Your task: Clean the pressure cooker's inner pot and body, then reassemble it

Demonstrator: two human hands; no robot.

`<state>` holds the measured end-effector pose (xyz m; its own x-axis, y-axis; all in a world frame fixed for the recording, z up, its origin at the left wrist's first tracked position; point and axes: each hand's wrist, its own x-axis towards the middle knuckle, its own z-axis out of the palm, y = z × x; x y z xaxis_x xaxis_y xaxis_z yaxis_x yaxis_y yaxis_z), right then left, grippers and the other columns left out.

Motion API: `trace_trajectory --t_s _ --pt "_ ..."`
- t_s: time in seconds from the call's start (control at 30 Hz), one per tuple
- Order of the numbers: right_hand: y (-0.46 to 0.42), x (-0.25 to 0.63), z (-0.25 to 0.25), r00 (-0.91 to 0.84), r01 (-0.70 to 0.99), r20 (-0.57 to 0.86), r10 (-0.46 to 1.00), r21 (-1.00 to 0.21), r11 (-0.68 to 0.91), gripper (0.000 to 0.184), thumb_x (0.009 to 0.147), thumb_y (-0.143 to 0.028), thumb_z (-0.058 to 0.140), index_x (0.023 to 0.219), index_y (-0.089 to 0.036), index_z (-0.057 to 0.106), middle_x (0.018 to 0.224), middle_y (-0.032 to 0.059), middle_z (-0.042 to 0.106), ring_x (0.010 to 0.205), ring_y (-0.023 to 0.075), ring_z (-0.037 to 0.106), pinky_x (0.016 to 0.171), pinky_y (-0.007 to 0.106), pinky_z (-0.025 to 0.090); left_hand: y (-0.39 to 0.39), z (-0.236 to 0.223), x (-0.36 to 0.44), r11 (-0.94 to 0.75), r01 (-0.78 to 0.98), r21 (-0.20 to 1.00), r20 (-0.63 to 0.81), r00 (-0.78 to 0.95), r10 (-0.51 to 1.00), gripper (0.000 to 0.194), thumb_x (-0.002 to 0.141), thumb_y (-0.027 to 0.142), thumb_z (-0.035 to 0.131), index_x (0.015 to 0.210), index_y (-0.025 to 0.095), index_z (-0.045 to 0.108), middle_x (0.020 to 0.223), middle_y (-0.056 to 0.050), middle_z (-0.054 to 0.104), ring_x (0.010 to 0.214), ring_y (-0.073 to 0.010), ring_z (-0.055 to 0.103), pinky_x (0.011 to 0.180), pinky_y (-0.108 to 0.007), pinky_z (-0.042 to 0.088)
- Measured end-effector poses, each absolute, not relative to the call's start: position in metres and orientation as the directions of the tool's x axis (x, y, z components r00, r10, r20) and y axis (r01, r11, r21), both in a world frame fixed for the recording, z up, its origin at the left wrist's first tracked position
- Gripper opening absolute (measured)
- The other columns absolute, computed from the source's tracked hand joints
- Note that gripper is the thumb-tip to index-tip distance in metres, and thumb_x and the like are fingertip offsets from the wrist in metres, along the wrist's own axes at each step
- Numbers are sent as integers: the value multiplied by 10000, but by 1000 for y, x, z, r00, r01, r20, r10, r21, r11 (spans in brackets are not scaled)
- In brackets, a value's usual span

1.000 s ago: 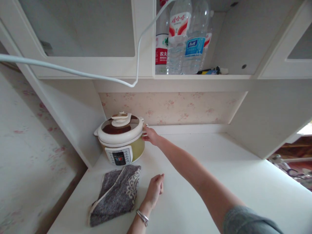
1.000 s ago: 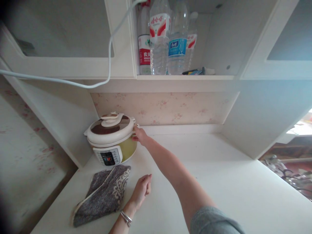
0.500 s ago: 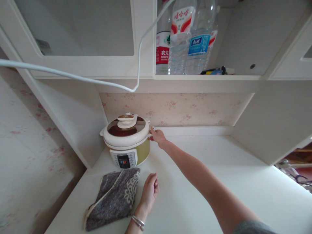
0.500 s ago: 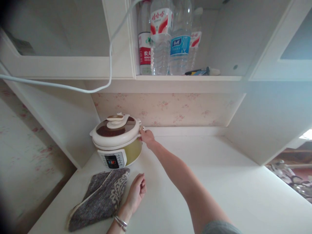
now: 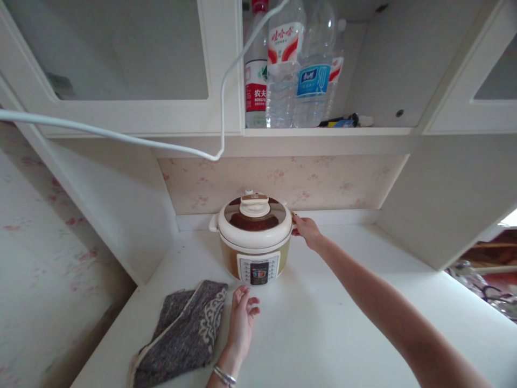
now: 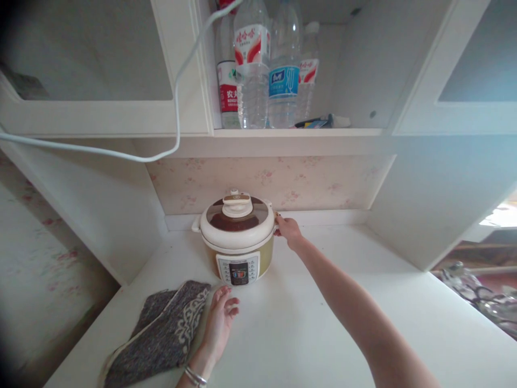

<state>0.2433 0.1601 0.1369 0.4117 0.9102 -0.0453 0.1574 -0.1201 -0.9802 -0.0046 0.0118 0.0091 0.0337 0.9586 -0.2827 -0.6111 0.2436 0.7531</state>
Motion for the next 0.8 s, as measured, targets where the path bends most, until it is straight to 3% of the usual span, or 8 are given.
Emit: trace_trajectory --t_s 0.1,0.2,0.3,0.4,0.57,0.67,0.8 --pt "152 270 138 445 178 -39 895 -975 -130 346 842 -425 545 725 -114 644 701 98 675 486 117 577 477 230 485 15 15 -1 252 -685 684 -286 66 956 373 830 356 631 1185 306 527 1375 -38 466 1115 -197 574 880 -332 506" --pt "148 290 139 470 206 -28 882 -968 -140 399 831 -488 554 713 -117 641 699 99 671 487 113 564 473 226 478 19 19 9 321 -686 653 -246 208 947 448 883 368 551 1323 340 467 1521 5 316 1318 -210 415 1067 -373 388" --pt "149 304 140 480 243 -21 877 -958 -155 450 826 -546 543 732 -117 638 688 101 664 505 118 566 482 226 480 25 21 21 380 -647 661 -219 318 923 527 910 398 498 1417 366 362 1552 37 238 1399 -170 272 1141 -353 268" --pt "149 309 142 468 292 -17 884 -941 -173 487 844 -575 497 780 -114 640 677 104 662 525 129 582 499 236 491 31 22 30 407 -624 667 -215 361 907 546 923 435 463 1442 404 294 1561 71 184 1409 -144 231 1161 -339 206" --pt "143 312 154 439 436 27 898 -880 -187 465 863 -548 470 844 -117 643 729 121 681 585 163 628 566 279 510 40 23 31 412 -599 687 -218 371 903 488 926 478 450 1403 403 379 1522 74 296 1401 -127 246 1173 -324 126" --pt "141 313 173 469 576 164 868 -802 -160 401 840 -466 540 1002 -108 620 924 165 681 808 221 652 727 333 507 44 24 31 401 -600 693 -203 371 906 493 913 492 476 1392 407 396 1504 67 339 1391 -130 277 1172 -332 122" --pt "148 297 208 399 764 398 826 -642 -60 463 864 -376 492 1242 -109 510 1251 197 535 1133 273 522 979 409 380 50 20 34 398 -613 682 -184 384 905 519 921 477 469 1417 442 319 1515 90 307 1386 -95 275 1168 -309 123"
